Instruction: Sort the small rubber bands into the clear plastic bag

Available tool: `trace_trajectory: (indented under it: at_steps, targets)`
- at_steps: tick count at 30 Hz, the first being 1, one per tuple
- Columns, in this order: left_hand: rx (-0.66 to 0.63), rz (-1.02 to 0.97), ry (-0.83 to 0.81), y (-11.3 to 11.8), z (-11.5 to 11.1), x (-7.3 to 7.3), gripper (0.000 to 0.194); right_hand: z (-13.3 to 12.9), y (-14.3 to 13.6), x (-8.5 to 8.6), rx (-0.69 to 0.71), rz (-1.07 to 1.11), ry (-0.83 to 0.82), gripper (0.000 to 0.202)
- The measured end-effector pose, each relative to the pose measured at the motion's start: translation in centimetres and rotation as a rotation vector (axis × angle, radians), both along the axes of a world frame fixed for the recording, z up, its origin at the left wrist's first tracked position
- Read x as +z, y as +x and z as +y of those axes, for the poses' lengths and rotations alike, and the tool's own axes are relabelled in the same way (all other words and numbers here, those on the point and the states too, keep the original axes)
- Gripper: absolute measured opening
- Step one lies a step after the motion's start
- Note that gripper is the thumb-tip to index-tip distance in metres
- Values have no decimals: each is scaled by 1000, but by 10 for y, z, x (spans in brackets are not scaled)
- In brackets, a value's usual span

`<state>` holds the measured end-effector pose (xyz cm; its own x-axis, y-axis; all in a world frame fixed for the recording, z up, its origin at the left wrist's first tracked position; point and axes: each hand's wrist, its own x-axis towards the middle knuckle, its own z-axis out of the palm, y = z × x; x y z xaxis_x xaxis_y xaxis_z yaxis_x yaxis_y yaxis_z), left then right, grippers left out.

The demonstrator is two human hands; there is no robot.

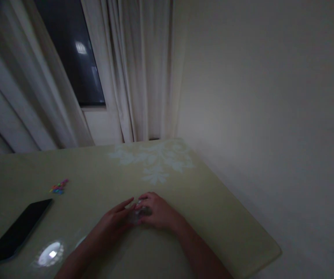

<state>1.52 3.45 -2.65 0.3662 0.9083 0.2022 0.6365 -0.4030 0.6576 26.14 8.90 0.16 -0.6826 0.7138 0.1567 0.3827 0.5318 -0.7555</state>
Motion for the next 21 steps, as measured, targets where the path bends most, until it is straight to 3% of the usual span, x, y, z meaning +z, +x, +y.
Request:
trace_trajectory:
  at_steps: [6, 14, 17, 21]
  targets:
    - [-41, 89, 31, 0, -7, 3, 81, -2, -2, 2, -27, -14, -14, 49]
    - [73, 159, 142, 5, 4, -21, 59, 7, -2, -3, -55, -71, 66, 42]
    - [80, 180, 179, 5, 6, -26, 52, 26, 14, -12, -166, -89, 106, 39]
    - [65, 184, 259, 8, 4, -25, 43, 59, 49, -23, -452, -152, 201, 35]
